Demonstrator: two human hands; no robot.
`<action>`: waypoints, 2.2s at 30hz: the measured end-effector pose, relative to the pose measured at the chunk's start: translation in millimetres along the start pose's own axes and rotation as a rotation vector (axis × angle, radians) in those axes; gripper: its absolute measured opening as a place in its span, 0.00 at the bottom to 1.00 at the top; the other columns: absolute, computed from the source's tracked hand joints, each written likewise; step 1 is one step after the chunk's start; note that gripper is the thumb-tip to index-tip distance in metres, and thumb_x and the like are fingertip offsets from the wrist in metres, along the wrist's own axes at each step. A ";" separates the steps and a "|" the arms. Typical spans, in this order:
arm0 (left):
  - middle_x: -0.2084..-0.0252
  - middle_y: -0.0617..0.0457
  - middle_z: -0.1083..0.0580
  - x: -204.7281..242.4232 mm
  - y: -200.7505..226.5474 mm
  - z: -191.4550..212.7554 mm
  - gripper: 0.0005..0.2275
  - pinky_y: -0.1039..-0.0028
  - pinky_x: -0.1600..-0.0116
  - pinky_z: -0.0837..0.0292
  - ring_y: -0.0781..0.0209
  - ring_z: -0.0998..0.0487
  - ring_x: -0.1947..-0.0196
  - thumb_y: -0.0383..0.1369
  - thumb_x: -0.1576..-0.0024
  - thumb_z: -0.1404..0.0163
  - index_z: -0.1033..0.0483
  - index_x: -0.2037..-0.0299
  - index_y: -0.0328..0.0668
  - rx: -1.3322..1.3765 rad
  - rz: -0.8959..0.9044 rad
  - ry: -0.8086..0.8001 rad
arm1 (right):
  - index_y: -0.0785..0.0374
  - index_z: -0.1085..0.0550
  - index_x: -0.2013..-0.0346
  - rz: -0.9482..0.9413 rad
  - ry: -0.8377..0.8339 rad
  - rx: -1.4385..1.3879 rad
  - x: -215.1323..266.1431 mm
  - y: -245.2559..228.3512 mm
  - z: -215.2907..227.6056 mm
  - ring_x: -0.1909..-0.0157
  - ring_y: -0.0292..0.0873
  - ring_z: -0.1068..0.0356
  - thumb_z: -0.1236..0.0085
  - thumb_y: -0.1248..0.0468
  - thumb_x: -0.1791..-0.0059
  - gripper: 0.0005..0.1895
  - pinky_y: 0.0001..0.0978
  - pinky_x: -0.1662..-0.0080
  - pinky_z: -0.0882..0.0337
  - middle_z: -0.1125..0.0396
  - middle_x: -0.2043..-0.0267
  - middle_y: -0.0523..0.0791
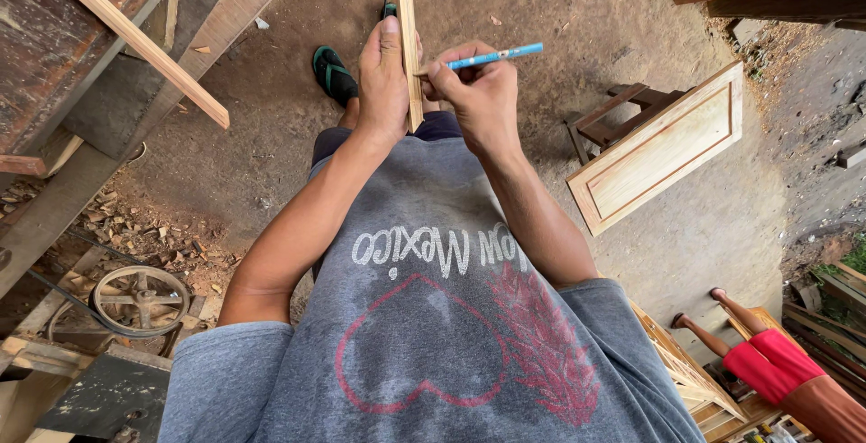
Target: The person marks several thin wooden strips with a pencil on a workbench, then places one strip against a wooden cabinet door to check fit. The person retrieves a corded drill from a cabinet and walks toward a workbench.
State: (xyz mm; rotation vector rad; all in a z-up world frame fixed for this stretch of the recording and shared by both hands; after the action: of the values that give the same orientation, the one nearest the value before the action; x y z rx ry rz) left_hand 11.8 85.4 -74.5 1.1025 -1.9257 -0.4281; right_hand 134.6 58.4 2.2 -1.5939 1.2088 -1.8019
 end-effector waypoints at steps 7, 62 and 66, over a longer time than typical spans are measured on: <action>0.67 0.56 0.33 -2.5 -2.4 7.1 0.20 0.78 0.70 0.34 0.71 0.34 0.73 0.48 0.27 0.65 0.31 0.58 0.38 -0.071 -0.045 -0.024 | 0.69 0.24 0.65 -0.004 -0.178 0.274 73.6 10.3 -0.3 0.66 0.38 0.24 0.40 0.72 0.51 0.02 0.31 0.60 0.20 0.25 0.67 0.50; 0.65 0.52 0.23 -31.7 95.3 191.0 0.12 0.73 0.63 0.26 0.62 0.22 0.69 0.38 0.38 0.45 0.22 0.53 0.37 -0.640 -0.275 0.680 | 0.68 0.24 0.66 0.267 -0.586 0.687 -256.0 -101.1 -121.9 0.70 0.36 0.28 0.41 0.62 0.46 0.10 0.28 0.65 0.27 0.27 0.71 0.44; 0.59 0.53 0.20 8.4 154.1 168.0 0.12 0.73 0.56 0.23 0.63 0.18 0.60 0.36 0.36 0.46 0.22 0.48 0.35 -0.669 -0.576 0.762 | 0.70 0.23 0.65 0.377 -0.831 0.927 -215.9 -69.7 -232.3 0.70 0.39 0.26 0.37 0.60 0.47 0.13 0.33 0.65 0.26 0.26 0.71 0.48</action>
State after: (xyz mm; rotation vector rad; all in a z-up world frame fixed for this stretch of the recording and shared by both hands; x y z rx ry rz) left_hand -208.5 144.6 -68.5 1.1131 -0.6963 -0.7584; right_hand -20.1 339.2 -49.1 -1.1952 0.1815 -0.9886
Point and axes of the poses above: each hand's wrist, its own x-axis away from the middle knuckle, its own z-axis out of the back of the hand, y = z × x, the point moved 9 cm from there along -x, towards the middle knuckle
